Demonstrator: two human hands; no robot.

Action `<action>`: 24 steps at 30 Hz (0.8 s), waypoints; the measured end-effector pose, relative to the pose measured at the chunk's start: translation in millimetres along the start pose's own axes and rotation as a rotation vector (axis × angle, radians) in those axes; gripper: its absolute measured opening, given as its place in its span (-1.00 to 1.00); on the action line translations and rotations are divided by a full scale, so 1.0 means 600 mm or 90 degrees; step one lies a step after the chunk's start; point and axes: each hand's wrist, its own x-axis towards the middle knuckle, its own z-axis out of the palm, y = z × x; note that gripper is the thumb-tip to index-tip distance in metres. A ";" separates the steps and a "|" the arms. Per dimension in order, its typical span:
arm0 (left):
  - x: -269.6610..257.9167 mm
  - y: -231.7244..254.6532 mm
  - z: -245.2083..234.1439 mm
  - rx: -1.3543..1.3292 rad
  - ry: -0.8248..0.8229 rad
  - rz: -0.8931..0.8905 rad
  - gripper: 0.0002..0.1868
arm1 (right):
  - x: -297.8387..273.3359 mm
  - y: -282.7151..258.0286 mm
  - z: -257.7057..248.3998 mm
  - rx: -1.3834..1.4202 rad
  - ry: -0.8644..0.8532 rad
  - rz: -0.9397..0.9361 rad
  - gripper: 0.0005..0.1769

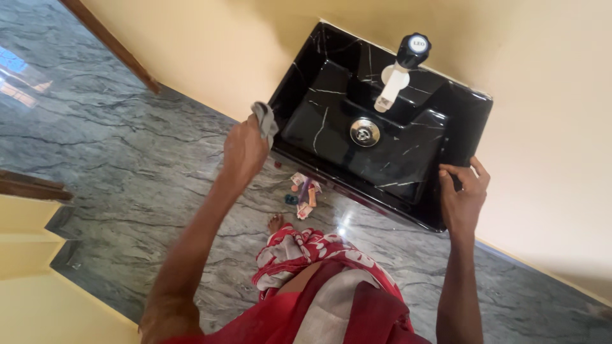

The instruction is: The person wipes the interior and rim of a black marble sink using a grey cloth. They repeatedly rub the basin, faucet, and drain area in circular and back-and-forth motions.

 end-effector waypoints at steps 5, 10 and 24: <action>-0.090 0.098 0.027 0.015 0.190 0.275 -0.53 | 0.004 0.000 0.001 -0.005 -0.023 -0.001 -0.87; -0.164 0.300 0.100 -0.243 -0.019 0.412 -0.65 | 0.001 0.007 0.005 0.014 0.008 0.020 -0.88; -0.056 0.041 0.037 -0.060 0.253 0.343 -0.70 | -0.002 0.023 0.010 0.000 0.001 0.007 -0.90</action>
